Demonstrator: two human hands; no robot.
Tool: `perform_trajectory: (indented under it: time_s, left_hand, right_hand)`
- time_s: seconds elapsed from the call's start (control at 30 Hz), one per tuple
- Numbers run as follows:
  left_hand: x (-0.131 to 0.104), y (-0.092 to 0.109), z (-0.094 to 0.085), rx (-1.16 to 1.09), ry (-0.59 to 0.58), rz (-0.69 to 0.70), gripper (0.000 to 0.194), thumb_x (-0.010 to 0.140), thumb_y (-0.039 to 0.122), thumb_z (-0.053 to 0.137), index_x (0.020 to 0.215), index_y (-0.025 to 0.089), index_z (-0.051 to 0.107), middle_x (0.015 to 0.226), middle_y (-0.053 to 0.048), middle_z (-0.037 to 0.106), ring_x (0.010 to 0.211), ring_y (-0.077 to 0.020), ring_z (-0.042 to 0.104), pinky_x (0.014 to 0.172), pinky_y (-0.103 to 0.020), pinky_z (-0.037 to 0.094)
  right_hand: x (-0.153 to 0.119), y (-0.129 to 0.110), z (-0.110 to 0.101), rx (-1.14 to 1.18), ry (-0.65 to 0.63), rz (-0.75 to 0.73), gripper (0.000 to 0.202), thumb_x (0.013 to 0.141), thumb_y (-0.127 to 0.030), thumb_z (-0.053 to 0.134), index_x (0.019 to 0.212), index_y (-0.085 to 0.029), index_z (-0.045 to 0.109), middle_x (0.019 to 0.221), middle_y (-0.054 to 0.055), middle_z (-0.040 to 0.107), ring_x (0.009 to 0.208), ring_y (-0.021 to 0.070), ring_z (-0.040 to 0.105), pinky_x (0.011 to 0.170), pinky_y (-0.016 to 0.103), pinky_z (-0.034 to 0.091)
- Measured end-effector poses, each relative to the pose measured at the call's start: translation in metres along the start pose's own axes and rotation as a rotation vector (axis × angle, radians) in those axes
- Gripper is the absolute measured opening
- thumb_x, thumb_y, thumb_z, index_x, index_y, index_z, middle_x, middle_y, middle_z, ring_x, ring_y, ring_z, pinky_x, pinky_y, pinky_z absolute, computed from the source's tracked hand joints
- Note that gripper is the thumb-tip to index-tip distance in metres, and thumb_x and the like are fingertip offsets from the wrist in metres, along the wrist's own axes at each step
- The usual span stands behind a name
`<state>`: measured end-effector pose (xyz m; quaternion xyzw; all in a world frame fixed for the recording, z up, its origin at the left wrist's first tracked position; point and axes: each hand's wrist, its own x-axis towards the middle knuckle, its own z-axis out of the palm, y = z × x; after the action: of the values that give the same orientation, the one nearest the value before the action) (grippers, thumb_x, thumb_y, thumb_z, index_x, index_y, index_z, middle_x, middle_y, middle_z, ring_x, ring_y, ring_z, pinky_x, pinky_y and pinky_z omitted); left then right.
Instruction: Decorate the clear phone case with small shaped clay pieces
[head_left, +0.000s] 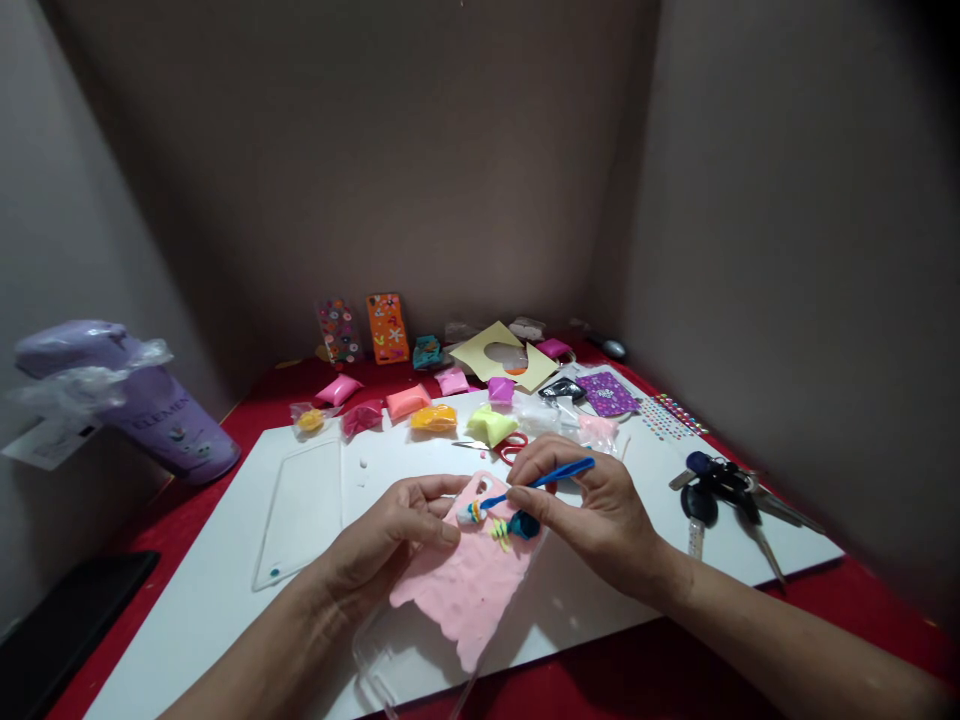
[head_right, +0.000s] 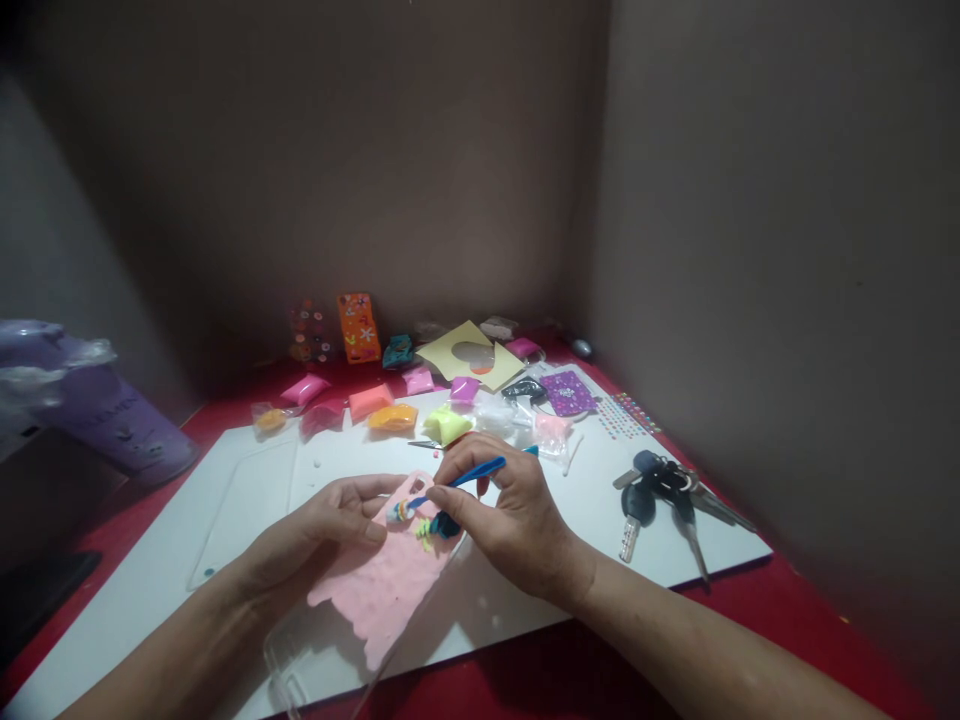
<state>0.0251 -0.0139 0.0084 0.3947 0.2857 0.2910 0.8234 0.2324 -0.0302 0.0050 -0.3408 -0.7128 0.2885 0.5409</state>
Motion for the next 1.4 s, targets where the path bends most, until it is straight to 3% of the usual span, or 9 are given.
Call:
perform_trajectory:
  time_s: [0.33,0.7,1.03,1.4]
  left_hand:
    - [0.000,-0.003,-0.004,-0.006,-0.013,0.016,0.057,0.063,-0.002,0.061,0.119,0.009,0.057,0.093,-0.016,0.071,0.084,-0.0262,0.068,0.080,-0.036,0.047]
    - [0.000,-0.001,0.000,0.035,0.007,0.012,0.047,0.061,0.001,0.064,0.107,0.009,0.063,0.089,-0.014,0.072,0.080,-0.0244,0.068,0.076,-0.033,0.048]
    - [-0.001,-0.002,-0.002,0.015,-0.029,0.009,0.053,0.063,0.001,0.064,0.115,0.009,0.061,0.093,-0.016,0.071,0.081,-0.0245,0.068,0.075,-0.032,0.049]
    - [-0.001,-0.001,-0.003,0.031,-0.030,-0.008,0.049,0.062,0.000,0.064,0.110,0.009,0.063,0.091,-0.014,0.071,0.079,-0.0215,0.067,0.072,-0.030,0.048]
  right_hand:
    - [-0.001,-0.009,-0.004,0.103,0.078,-0.022,0.006,0.079,-0.020,0.066,0.075,-0.019,0.064,0.076,0.003,0.063,0.077,0.0183,0.059,0.071,0.034,0.048]
    - [-0.003,-0.009,-0.002,0.105,0.019,-0.050,0.007,0.081,-0.022,0.065,0.075,-0.020,0.063,0.075,0.003,0.063,0.074,0.0179,0.058,0.070,0.035,0.048]
    - [-0.002,-0.013,-0.003,0.065,-0.007,-0.096,0.007,0.080,-0.018,0.064,0.074,-0.019,0.062,0.076,0.003,0.064,0.074,0.0173,0.058,0.069,0.035,0.048]
    - [-0.003,-0.019,-0.004,0.040,-0.007,-0.153,0.005,0.080,-0.017,0.064,0.076,-0.020,0.063,0.077,0.003,0.064,0.074,0.0174,0.060,0.074,0.037,0.050]
